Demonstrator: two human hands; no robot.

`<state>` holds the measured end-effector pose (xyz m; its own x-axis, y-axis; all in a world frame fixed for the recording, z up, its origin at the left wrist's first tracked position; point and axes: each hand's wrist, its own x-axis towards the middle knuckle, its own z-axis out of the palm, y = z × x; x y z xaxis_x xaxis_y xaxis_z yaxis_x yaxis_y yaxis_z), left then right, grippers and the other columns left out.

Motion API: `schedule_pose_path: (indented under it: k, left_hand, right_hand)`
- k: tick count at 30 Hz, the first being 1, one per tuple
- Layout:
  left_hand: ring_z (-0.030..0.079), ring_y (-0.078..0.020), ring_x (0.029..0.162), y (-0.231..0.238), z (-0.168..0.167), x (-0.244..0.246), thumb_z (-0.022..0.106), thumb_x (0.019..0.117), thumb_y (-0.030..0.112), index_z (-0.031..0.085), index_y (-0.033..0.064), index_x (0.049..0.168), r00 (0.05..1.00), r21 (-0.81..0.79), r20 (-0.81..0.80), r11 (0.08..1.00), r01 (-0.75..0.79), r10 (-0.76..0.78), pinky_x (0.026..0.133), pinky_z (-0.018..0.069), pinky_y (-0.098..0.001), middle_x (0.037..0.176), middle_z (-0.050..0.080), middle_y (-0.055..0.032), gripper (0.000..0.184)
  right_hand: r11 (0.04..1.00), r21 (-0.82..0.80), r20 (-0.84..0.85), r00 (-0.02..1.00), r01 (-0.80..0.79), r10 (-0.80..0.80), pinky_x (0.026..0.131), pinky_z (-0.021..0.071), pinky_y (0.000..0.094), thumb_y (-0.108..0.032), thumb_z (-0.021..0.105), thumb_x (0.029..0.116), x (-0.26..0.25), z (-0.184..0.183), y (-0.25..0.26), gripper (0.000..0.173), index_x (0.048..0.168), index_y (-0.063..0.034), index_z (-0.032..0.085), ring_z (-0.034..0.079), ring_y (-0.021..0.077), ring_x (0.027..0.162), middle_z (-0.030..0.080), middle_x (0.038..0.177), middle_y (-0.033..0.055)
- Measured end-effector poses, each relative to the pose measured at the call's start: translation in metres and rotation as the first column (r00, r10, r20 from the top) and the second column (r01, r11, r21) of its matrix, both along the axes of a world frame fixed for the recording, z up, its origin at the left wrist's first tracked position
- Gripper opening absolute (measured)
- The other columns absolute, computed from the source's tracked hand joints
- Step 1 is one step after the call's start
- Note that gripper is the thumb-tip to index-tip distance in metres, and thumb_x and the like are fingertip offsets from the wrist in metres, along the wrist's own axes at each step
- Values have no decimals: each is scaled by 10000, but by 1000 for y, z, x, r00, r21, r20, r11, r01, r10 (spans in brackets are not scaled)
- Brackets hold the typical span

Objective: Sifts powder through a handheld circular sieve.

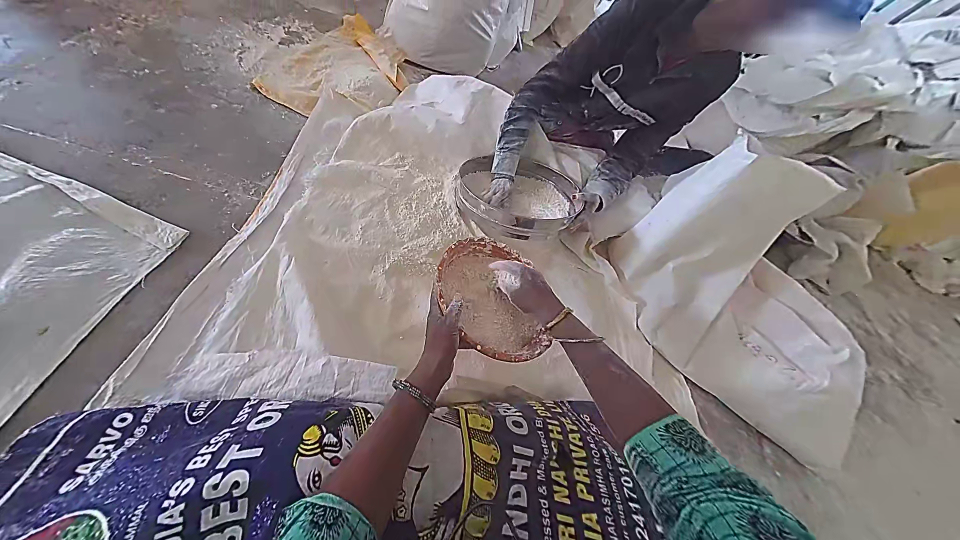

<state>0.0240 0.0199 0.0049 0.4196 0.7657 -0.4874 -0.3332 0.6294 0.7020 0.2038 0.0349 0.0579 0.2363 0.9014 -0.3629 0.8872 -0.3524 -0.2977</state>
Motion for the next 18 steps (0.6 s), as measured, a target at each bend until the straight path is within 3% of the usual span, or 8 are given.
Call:
schedule_pose_path:
  k: [3,4,6,8,11,14,16,18]
  left_hand:
    - [476,-294,1332,0,1,4,433,1081,172,109,83,1625,999,62,2,997,34,-34,989,488,-458,1601,278,-236,639]
    - [442,-284,1378,-2,0,4,428,1076,170,99,73,1626,999,88,9,995,49,-50,1052,449,-445,1618,255,-231,648]
    - [451,-277,1371,-1,-2,0,423,1078,171,106,72,1623,999,102,3,994,42,-43,1055,449,-435,1610,265,-236,638]
    - [417,-273,1405,0,-4,-7,413,1084,178,95,64,1624,1000,102,-5,994,27,-27,1098,412,-426,1625,241,-234,637]
    - [390,-265,1430,5,-6,-9,400,1091,180,82,80,1628,999,102,-26,994,27,-25,1115,396,-422,1644,211,-214,631]
    - [434,-294,1389,2,-2,-2,419,1093,196,112,94,1630,996,86,-63,994,61,-56,1050,444,-467,1628,248,-222,627]
    - [428,-286,1390,1,-2,1,426,1089,195,112,84,1628,996,88,-61,994,70,-65,1054,440,-458,1627,250,-222,633]
    - [434,-279,1383,1,-1,1,424,1088,185,119,87,1627,997,80,-52,995,66,-62,1047,445,-453,1621,260,-220,627]
  right_hand:
    - [998,-44,-198,979,42,-49,1236,282,450,-251,570,1047,-2,-10,8,618,1555,28,357,363,346,1499,372,1598,263]
    - [998,-61,-247,969,8,-23,1243,274,439,-248,570,1044,-12,-14,10,647,1567,39,320,347,344,1508,347,1608,273]
    - [983,-150,-245,967,-108,69,1250,236,425,-196,560,1048,-40,-13,8,637,1559,81,301,329,349,1514,346,1599,295]
    - [944,-210,-191,958,-254,215,1238,267,421,-212,512,1070,-56,-11,-5,548,1520,75,388,386,339,1486,426,1556,277]
    - [893,-171,-94,909,-416,405,1194,335,473,-66,476,1042,-49,-4,-27,393,1393,93,555,503,396,1386,567,1419,294]
    - [924,-254,17,954,-287,301,1154,362,513,-28,470,1036,-25,10,-30,334,1307,131,584,536,434,1326,593,1342,327]
    - [961,-147,16,971,-232,237,1160,384,493,-64,489,1038,-5,15,-25,330,1302,70,635,556,384,1330,621,1351,273]
    - [955,-32,-44,955,-294,292,1185,368,460,-98,555,1020,6,18,-12,341,1332,-7,659,519,321,1393,595,1432,208]
